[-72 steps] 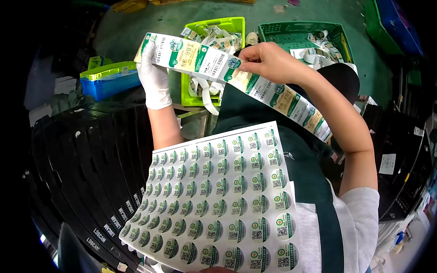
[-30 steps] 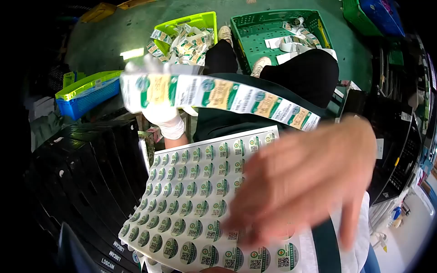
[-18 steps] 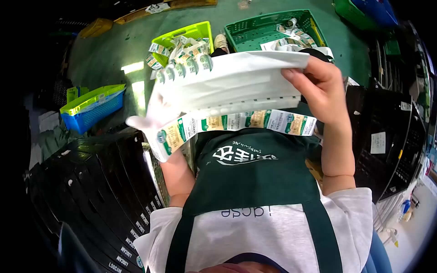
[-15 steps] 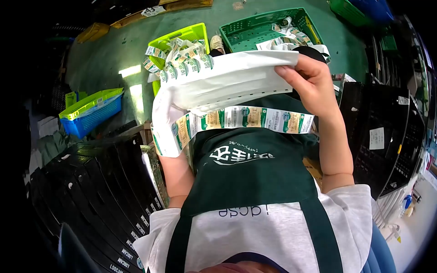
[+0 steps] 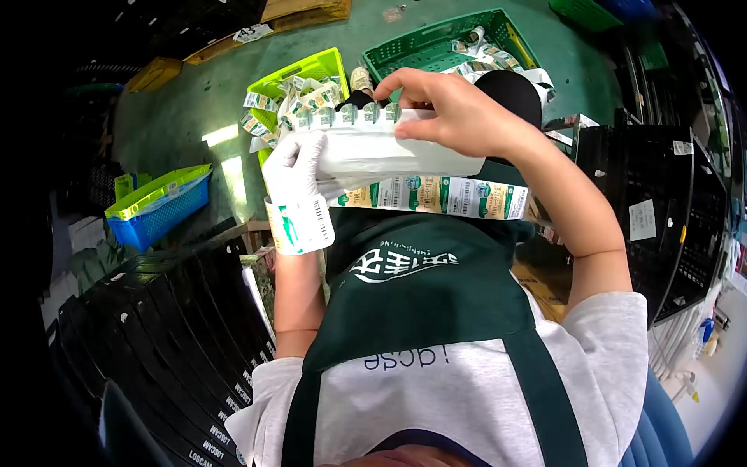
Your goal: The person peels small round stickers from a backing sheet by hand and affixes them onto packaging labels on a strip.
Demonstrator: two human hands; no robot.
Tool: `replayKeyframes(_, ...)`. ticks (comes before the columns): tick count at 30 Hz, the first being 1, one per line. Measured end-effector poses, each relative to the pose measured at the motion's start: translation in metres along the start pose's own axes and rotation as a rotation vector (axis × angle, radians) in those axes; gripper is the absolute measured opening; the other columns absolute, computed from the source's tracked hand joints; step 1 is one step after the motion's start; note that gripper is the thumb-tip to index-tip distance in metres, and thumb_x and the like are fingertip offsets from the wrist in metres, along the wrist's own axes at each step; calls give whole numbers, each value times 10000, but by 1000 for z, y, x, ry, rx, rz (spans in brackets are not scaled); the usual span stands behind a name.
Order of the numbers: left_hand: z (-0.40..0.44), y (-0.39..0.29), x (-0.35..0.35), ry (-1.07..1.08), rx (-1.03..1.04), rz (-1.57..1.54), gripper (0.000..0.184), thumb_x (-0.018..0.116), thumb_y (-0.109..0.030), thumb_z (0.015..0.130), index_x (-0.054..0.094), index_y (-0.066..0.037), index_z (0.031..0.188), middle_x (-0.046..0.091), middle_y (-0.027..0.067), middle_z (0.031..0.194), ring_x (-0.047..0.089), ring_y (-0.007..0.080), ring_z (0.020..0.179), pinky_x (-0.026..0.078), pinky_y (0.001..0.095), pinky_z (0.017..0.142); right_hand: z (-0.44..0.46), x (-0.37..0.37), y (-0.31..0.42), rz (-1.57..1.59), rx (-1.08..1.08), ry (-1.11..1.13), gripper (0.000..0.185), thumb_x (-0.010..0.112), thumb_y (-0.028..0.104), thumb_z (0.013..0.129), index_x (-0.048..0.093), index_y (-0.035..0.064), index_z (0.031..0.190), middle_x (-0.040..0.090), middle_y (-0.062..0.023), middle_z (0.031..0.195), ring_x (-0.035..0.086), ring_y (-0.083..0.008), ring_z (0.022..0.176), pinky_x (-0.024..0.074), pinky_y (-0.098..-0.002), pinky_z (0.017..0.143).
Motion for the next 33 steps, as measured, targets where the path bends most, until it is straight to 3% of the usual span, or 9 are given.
replayKeyframes(3, 1, 0, 6, 53, 60, 47, 151, 610, -126, 889, 663, 14, 913, 589, 4, 759, 499, 60, 703, 402, 216, 644, 10, 1, -2, -148, -36, 46, 424, 689, 211, 848, 511, 49, 1196, 517, -65, 756, 478, -164, 673, 412, -287, 610)
replayKeyframes(5, 4, 5, 11, 115, 78, 63, 145, 613, -126, 886, 663, 9, 906, 585, 6, 761, 496, 59, 695, 397, 214, 630, 23, 6, 8, -159, -124, -27, 481, 650, 452, 851, 528, 9, 992, 526, -104, 695, 500, -229, 620, 413, -348, 577)
replayKeyframes(8, 1, 5, 16, 160, 45, 72, 135, 619, -127, 882, 641, 4, 855, 549, -7, 734, 474, 51, 673, 377, 214, 605, 40, 13, 15, -333, -167, -92, 512, 620, 518, 842, 509, 18, 810, 533, -139, 648, 542, -313, 610, 428, -395, 565)
replayKeyframes(15, 5, 21, 12, 156, 30, 188, 138, 615, -144, 884, 656, -14, 866, 484, -31, 630, 386, 56, 540, 310, 241, 467, 34, 24, 23, -354, -700, -223, 298, 632, 247, 885, 476, 32, 750, 519, -90, 643, 542, -286, 563, 419, -366, 496)
replayKeyframes(18, -3, 10, 10, 136, 226, 270, 166, 604, -144, 876, 682, -8, 932, 606, 29, 733, 503, 76, 589, 388, 213, 492, 32, -12, 17, 149, -447, -517, 270, 593, 259, 932, 562, 32, 789, 455, -33, 586, 406, -107, 544, 353, -267, 501)
replayKeyframes(23, -10, 3, 8, 70, -173, -37, 95, 672, -46, 832, 673, 37, 878, 639, 16, 819, 541, 73, 754, 419, 207, 693, 18, -24, -12, 64, -43, -197, 262, 505, 294, 977, 484, 46, 1058, 476, -18, 813, 481, -98, 693, 435, -250, 619)
replayKeyframes(25, -10, 3, 9, 86, -154, -85, 84, 672, -45, 832, 672, 32, 865, 635, 14, 815, 539, 72, 747, 418, 206, 689, 9, -16, -11, -4, -130, -81, 423, 565, 150, 926, 389, 46, 1296, 549, -114, 1126, 573, -196, 975, 515, -332, 792)
replayKeyframes(29, 1, 20, 4, 122, -8, 75, 86, 678, -56, 831, 672, 27, 852, 633, 13, 814, 543, 77, 756, 425, 220, 692, -1, 6, 4, -88, -255, -2, 561, 561, -120, 801, 404, 55, 1310, 528, -113, 1167, 580, -206, 973, 523, -317, 798)
replayKeyframes(33, -4, 16, 0, 90, 42, 97, 78, 691, -48, 798, 675, 17, 839, 630, 25, 805, 551, 88, 762, 437, 246, 694, -16, -19, 12, 337, -262, -300, 480, 550, -99, 823, 462, 66, 1265, 510, -83, 1176, 571, -175, 973, 503, -316, 814)
Point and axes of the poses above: each hand's wrist, its own z-axis towards the middle knuckle, its own x-axis out of the palm, y = z × x, the point moved 4 cm from there along z, towards the middle knuckle
